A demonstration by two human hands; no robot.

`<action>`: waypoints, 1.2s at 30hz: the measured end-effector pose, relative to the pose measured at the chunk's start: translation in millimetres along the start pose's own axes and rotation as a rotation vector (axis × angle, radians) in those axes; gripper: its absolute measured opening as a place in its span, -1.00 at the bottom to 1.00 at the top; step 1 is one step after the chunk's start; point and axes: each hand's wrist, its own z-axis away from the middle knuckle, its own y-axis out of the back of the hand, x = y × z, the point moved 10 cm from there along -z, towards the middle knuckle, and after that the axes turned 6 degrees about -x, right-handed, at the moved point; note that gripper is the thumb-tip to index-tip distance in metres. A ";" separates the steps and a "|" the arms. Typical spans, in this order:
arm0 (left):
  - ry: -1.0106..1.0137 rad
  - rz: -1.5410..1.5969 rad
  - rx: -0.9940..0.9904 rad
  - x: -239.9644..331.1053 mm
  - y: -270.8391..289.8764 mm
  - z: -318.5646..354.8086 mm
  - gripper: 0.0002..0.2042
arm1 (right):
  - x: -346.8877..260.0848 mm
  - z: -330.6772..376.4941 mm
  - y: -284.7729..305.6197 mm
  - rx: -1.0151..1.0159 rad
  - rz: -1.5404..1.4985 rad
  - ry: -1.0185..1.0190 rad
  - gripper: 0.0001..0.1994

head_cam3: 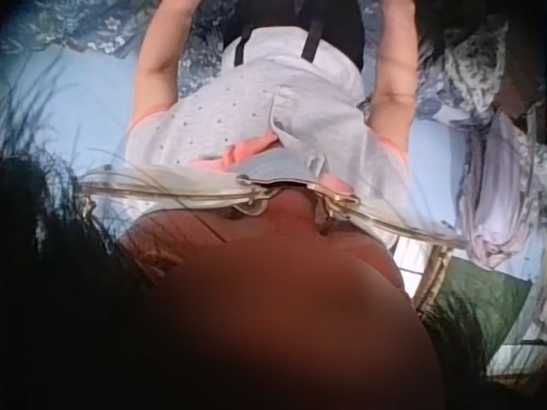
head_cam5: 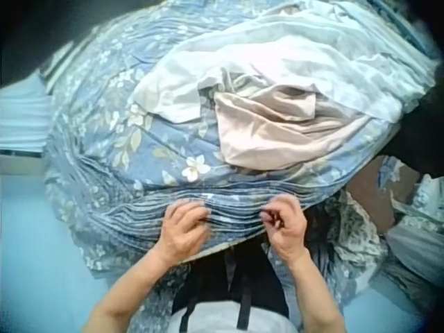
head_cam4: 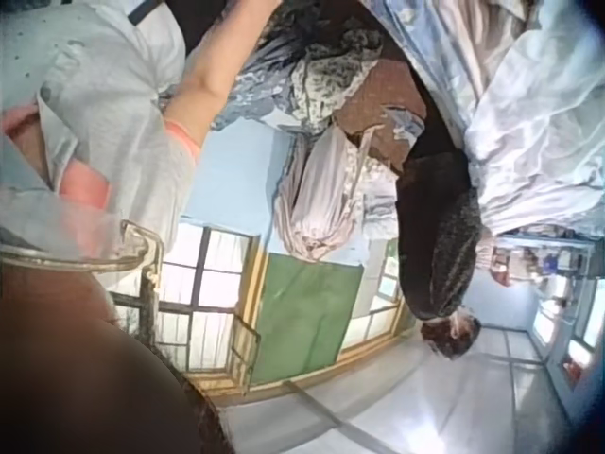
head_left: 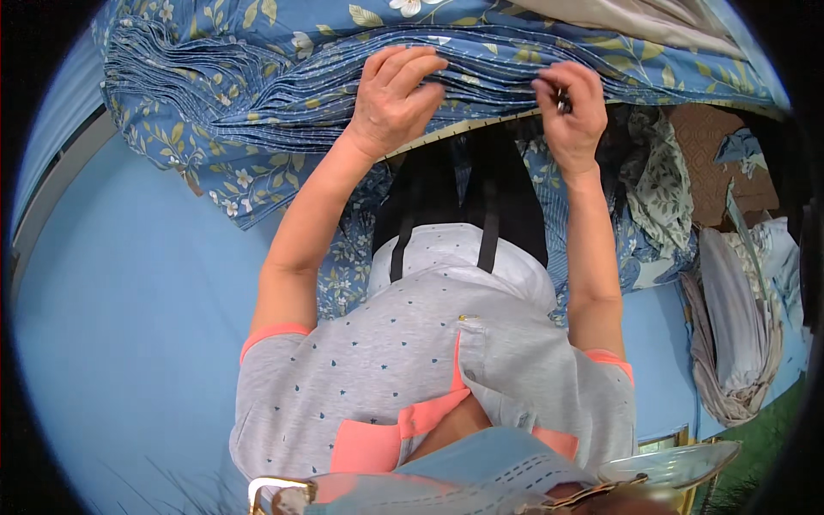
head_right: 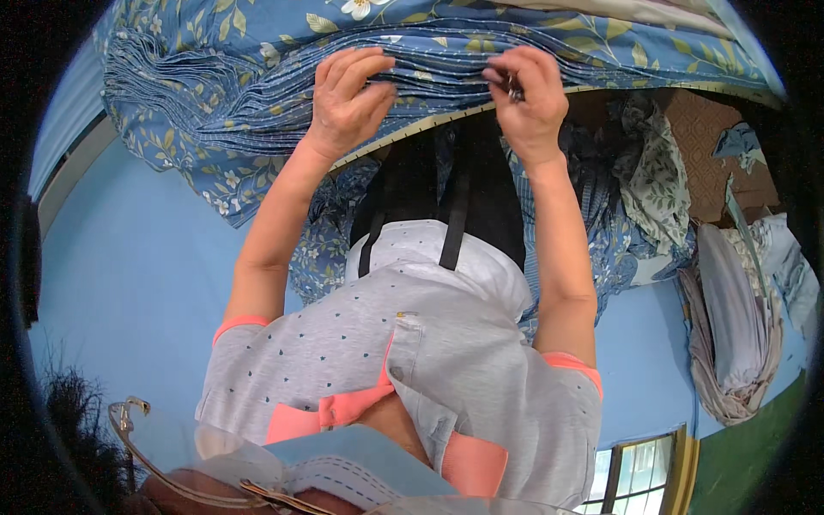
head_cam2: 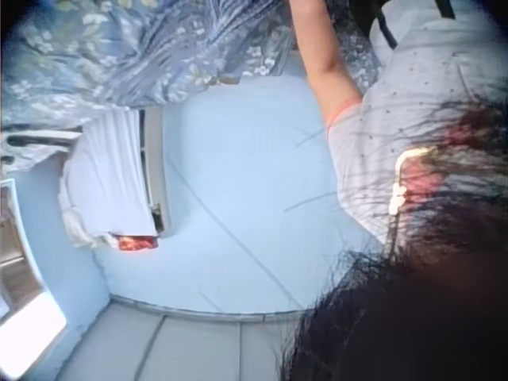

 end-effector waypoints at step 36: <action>0.376 0.048 -0.007 -55.6 -6.2 -5.7 -0.90 | -13.7 -24.8 -35.3 -0.198 0.488 0.037 -0.81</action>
